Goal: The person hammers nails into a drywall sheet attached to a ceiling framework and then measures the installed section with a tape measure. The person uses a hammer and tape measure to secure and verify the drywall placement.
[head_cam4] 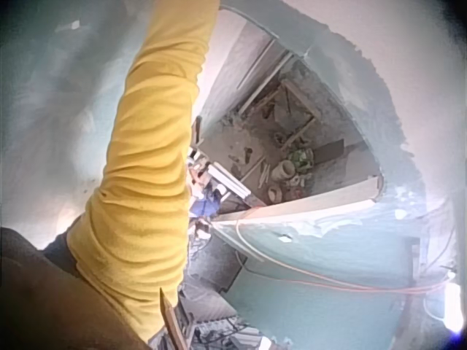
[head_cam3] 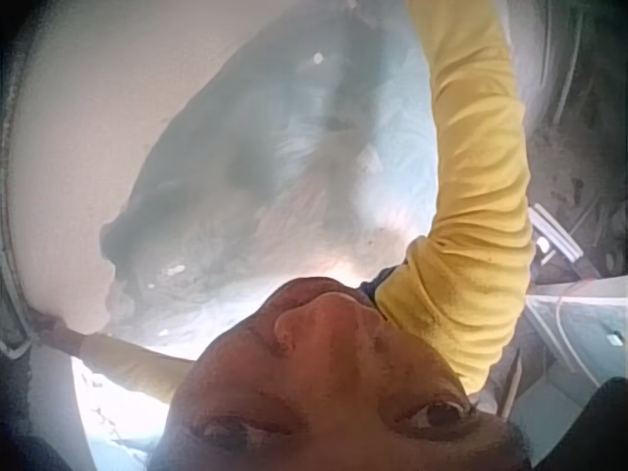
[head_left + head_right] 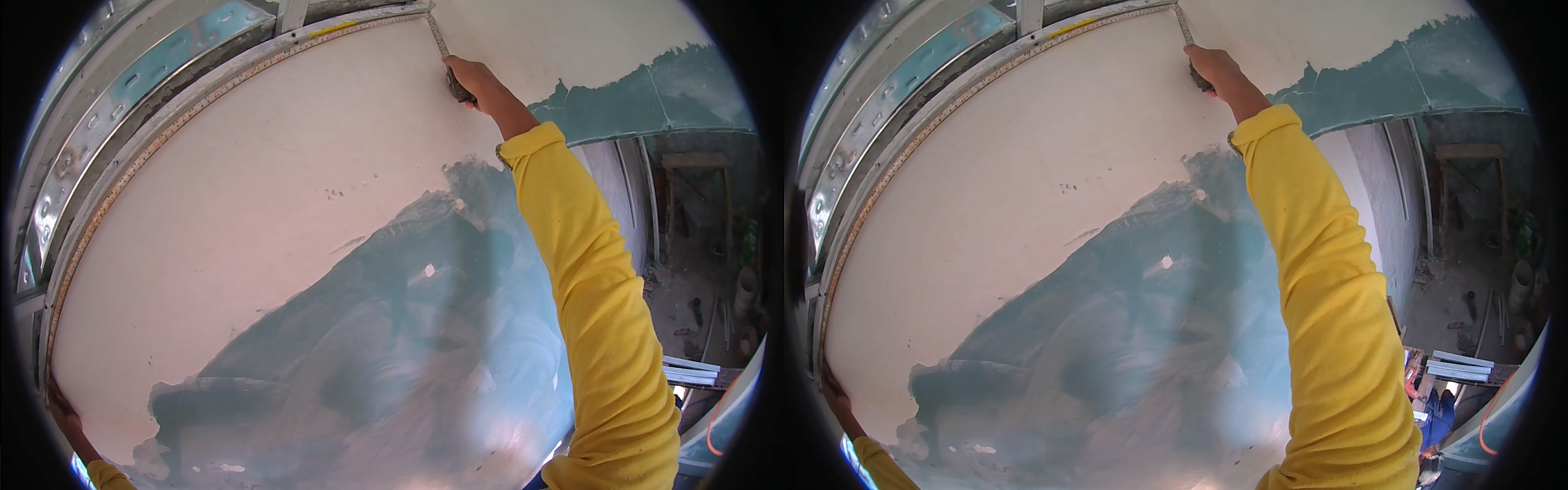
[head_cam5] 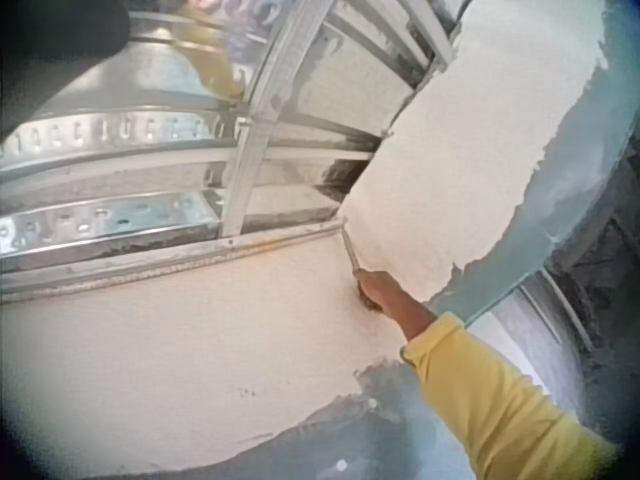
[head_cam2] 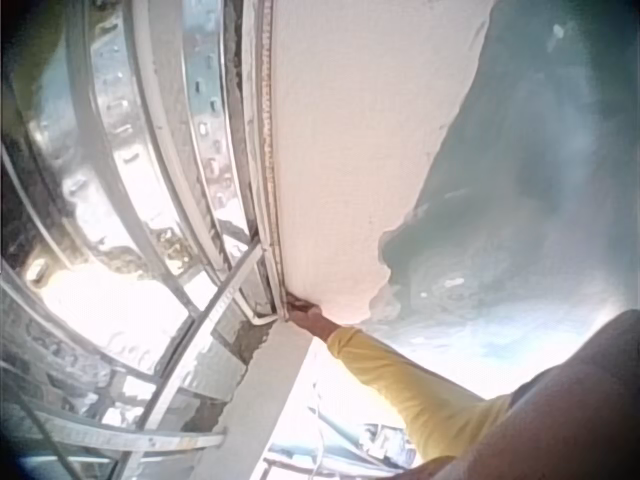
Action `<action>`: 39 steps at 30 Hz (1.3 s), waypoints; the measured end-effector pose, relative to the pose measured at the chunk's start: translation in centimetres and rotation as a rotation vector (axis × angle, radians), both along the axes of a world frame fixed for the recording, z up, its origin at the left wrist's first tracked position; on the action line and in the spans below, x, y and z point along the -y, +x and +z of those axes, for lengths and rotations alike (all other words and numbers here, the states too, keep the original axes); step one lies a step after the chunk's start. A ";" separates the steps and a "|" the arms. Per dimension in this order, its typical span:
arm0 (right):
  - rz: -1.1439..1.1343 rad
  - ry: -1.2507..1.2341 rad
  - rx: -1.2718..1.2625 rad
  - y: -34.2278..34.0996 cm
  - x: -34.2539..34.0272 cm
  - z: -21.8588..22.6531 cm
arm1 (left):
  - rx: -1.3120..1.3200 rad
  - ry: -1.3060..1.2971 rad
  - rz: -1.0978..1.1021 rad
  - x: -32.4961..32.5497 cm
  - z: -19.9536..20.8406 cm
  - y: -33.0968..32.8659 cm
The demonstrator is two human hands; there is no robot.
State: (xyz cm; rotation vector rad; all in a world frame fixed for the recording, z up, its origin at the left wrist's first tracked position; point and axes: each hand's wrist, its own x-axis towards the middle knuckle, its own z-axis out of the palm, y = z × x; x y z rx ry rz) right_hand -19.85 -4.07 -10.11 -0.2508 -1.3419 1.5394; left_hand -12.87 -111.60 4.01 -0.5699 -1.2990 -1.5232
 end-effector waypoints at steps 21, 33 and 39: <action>-0.024 0.020 0.016 0.3 0.1 0.0 | 0.016 0.005 0.029 -0.8 -0.3 -0.8; -0.019 0.016 0.031 0.1 0.0 0.0 | 0.024 0.036 0.040 -2.4 -0.8 -0.4; -0.013 0.019 0.005 0.2 0.3 -0.2 | 0.026 0.059 0.048 -3.2 -0.8 0.1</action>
